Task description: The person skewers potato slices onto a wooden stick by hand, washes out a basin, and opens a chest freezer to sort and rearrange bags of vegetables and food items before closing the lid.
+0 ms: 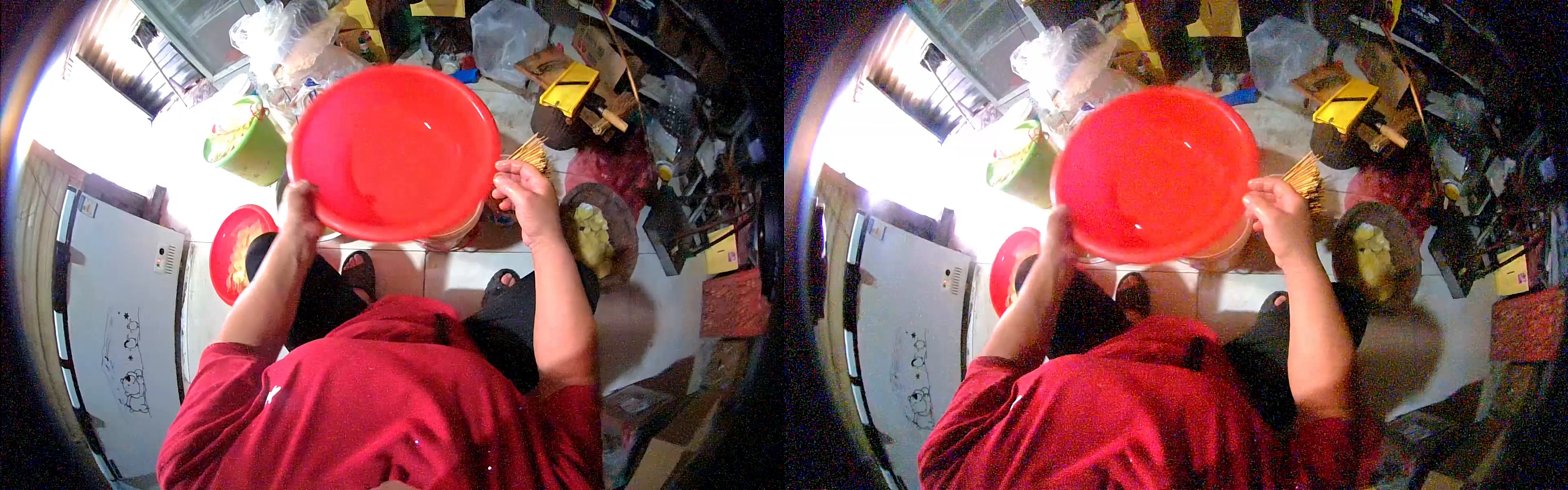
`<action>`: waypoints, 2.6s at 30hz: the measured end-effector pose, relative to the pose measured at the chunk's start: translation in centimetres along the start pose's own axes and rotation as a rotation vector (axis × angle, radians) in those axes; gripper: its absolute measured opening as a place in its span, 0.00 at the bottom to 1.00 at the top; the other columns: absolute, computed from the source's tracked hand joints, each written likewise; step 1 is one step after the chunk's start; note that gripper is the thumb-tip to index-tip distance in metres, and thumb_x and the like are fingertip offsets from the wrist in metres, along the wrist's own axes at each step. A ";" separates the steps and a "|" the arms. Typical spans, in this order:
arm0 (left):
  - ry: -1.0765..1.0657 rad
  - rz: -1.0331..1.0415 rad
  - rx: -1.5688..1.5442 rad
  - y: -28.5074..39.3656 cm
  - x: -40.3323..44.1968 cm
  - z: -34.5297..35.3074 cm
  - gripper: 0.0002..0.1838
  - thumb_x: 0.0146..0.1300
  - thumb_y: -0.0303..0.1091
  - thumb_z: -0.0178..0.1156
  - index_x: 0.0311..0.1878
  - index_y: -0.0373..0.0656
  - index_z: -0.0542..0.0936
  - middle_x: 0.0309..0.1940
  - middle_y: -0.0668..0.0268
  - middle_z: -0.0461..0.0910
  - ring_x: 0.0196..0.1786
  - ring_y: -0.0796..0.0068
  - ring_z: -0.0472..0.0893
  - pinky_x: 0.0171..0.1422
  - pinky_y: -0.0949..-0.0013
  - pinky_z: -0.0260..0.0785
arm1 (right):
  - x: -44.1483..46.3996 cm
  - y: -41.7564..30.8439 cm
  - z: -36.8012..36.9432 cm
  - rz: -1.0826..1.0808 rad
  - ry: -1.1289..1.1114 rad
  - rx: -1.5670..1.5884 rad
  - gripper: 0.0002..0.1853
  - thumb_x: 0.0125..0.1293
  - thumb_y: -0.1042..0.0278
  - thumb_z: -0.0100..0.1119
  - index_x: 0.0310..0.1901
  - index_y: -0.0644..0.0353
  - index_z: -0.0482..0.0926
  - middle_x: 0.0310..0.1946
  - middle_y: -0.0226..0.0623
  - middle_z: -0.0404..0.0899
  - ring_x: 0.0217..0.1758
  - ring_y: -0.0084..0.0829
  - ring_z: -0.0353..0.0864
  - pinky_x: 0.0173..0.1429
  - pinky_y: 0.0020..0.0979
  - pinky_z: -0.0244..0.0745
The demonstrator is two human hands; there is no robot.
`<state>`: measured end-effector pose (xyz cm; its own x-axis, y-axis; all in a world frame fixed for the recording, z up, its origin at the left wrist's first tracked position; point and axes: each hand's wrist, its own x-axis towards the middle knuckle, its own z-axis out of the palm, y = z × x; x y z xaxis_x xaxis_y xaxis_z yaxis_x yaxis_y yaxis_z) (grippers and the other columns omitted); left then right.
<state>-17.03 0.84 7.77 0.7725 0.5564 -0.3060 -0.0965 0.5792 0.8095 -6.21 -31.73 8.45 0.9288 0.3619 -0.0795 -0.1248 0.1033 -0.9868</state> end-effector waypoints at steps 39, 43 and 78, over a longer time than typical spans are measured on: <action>-0.066 0.443 0.881 4.3 -3.6 -1.7 0.24 0.54 0.23 0.59 0.56 0.39 0.68 0.50 0.61 0.70 0.49 0.71 0.72 0.52 0.69 0.69 | -0.8 -4.1 -2.9 -0.115 0.103 -0.110 0.06 0.58 0.76 0.60 0.38 0.63 0.77 0.27 0.32 0.79 0.27 0.21 0.77 0.34 0.23 0.75; -0.066 0.918 1.381 7.8 -5.4 -3.7 0.28 0.49 0.20 0.58 0.57 0.39 0.67 0.57 0.53 0.66 0.61 0.55 0.67 0.67 0.59 0.58 | -1.9 -9.8 -7.9 -0.157 0.058 0.094 0.09 0.62 0.73 0.52 0.44 0.62 0.76 0.30 0.35 0.78 0.30 0.26 0.78 0.39 0.26 0.75; -0.533 0.080 1.705 6.5 3.9 -1.7 0.18 0.50 0.27 0.57 0.47 0.52 0.77 0.50 0.67 0.75 0.57 0.63 0.72 0.68 0.43 0.52 | 18.4 0.6 11.6 -0.460 -1.127 -0.711 0.03 0.55 0.68 0.55 0.30 0.56 0.75 0.17 0.29 0.66 0.20 0.30 0.71 0.25 0.32 0.67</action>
<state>-15.77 7.82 11.01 0.9316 0.1162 -0.3444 0.2842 -0.8237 0.4906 6.76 -14.27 8.06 0.0217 0.9961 0.0852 0.6241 0.0531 -0.7795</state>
